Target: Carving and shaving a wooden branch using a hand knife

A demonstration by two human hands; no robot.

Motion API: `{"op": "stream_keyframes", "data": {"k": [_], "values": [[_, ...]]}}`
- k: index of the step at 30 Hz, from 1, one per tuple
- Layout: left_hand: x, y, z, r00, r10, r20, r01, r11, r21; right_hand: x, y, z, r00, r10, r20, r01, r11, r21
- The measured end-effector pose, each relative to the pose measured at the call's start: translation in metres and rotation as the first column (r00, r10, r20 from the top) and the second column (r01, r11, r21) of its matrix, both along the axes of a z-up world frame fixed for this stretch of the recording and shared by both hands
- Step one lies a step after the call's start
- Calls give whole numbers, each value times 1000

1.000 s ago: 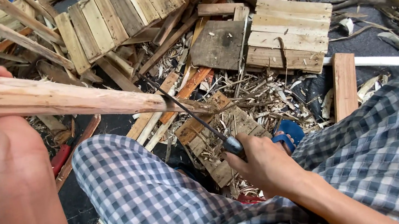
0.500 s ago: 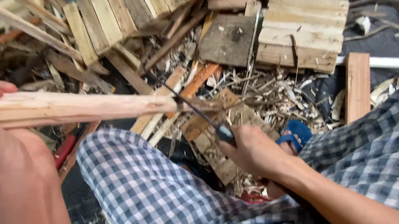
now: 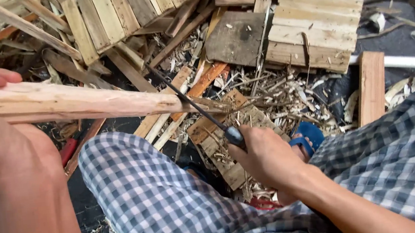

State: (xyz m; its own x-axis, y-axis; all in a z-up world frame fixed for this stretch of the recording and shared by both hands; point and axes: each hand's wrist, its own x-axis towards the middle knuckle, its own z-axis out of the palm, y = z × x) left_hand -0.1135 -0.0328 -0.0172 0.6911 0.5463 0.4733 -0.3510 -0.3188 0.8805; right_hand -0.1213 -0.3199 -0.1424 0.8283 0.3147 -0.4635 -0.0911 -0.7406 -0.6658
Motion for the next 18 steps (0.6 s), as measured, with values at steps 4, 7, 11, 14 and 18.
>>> {"op": "stream_keyframes", "data": {"k": [4, 7, 11, 14, 18], "values": [[1, -22, 4, 998, 19, -67, -9, 990, 140, 1, -8, 15, 995, -23, -93, 17, 998, -66], [10, -22, 3, 997, -46, -68, 55, 987, 151, 5, -17, 18, 957, -92, -276, 115, 991, 67], [17, -13, 3, 995, -95, -44, 100, 987, 127, 5, -18, 10, 991, -62, -121, 74, 993, 94], [13, -7, 0, 992, -116, -45, 122, 977, 174, -3, -12, 49, 998, -20, -60, 19, 1000, -23], [15, -11, 1, 996, -84, -33, 88, 986, 139, 4, -8, 21, 1000, 10, 12, -10, 1000, -19]]}}
